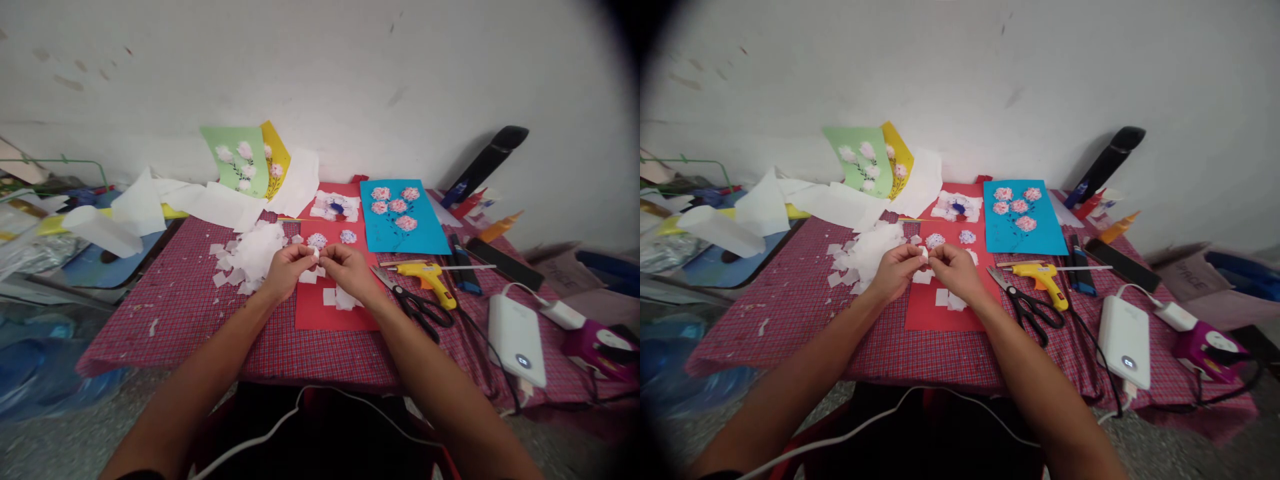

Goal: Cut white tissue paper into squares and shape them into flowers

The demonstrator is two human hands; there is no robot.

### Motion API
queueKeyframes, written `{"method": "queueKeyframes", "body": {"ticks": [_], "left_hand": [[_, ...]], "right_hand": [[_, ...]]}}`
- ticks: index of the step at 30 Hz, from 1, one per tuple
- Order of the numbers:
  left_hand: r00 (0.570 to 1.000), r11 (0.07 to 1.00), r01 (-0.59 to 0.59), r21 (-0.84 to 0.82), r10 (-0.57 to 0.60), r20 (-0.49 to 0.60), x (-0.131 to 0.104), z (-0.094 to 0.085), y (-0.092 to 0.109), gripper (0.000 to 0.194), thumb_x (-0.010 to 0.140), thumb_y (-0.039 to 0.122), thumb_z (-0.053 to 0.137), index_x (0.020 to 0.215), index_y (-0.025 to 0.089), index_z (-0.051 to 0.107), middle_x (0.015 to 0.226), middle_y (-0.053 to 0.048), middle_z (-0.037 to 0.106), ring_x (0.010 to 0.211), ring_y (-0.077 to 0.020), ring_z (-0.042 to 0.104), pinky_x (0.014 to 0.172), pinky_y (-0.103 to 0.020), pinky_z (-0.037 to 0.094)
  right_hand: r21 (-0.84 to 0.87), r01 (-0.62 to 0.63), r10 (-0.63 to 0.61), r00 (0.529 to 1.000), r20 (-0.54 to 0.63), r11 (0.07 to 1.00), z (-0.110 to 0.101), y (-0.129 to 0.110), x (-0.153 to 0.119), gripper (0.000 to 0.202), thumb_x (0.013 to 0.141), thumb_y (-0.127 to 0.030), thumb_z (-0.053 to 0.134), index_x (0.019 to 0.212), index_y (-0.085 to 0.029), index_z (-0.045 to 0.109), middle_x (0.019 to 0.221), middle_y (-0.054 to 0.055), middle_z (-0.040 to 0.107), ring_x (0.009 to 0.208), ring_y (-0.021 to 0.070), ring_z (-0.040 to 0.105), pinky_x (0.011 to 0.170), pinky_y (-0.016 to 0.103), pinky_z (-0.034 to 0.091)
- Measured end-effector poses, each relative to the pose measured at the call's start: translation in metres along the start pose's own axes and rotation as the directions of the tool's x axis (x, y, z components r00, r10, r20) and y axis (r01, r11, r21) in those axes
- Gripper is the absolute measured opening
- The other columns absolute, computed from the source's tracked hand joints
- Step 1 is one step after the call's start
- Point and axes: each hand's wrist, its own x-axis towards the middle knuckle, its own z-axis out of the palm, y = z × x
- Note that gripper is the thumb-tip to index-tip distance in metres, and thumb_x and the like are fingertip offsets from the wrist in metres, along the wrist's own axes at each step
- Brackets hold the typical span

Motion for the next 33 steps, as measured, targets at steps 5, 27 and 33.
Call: {"method": "queueKeyframes", "body": {"ticks": [5, 27, 33], "left_hand": [[0.999, 0.998, -0.044, 0.055, 0.043, 0.010, 0.0001, -0.0018, -0.0014, 0.015, 0.072, 0.027, 0.080, 0.078, 0.016, 0.071, 0.070, 0.000, 0.065, 0.067, -0.0119, 0.058, 0.069, -0.027, 0.046], [0.999, 0.999, -0.019, 0.036, 0.017, 0.049, 0.0008, -0.0029, -0.0023, 0.014, 0.074, 0.025, 0.079, 0.078, 0.015, 0.069, 0.071, 0.000, 0.064, 0.066, -0.0111, 0.058, 0.067, -0.027, 0.045], [0.998, 0.996, -0.045, 0.083, 0.042, 0.048, 0.0010, -0.0039, -0.0051, 0.015, 0.075, 0.027, 0.079, 0.079, 0.016, 0.070, 0.070, 0.001, 0.065, 0.067, -0.0110, 0.057, 0.067, -0.026, 0.044]], "right_hand": [[0.016, -0.002, 0.001, 1.000, 0.020, 1.000, -0.0021, -0.0032, -0.0003, 0.020, 0.085, -0.036, 0.065, 0.074, -0.020, 0.062, 0.067, -0.002, 0.059, 0.060, 0.0126, 0.051, 0.057, 0.026, 0.040], [0.170, -0.110, 0.094, 0.991, 0.099, 0.979, -0.0048, -0.0051, 0.0017, 0.027, 0.085, -0.042, 0.068, 0.074, -0.018, 0.062, 0.065, -0.002, 0.061, 0.052, 0.0104, 0.053, 0.051, 0.025, 0.040], [0.075, -0.114, 0.110, 0.993, 0.051, 0.991, -0.0034, -0.0026, 0.0032, 0.026, 0.086, -0.039, 0.065, 0.071, -0.018, 0.063, 0.060, -0.002, 0.060, 0.051, 0.0105, 0.051, 0.050, 0.025, 0.037]]}}
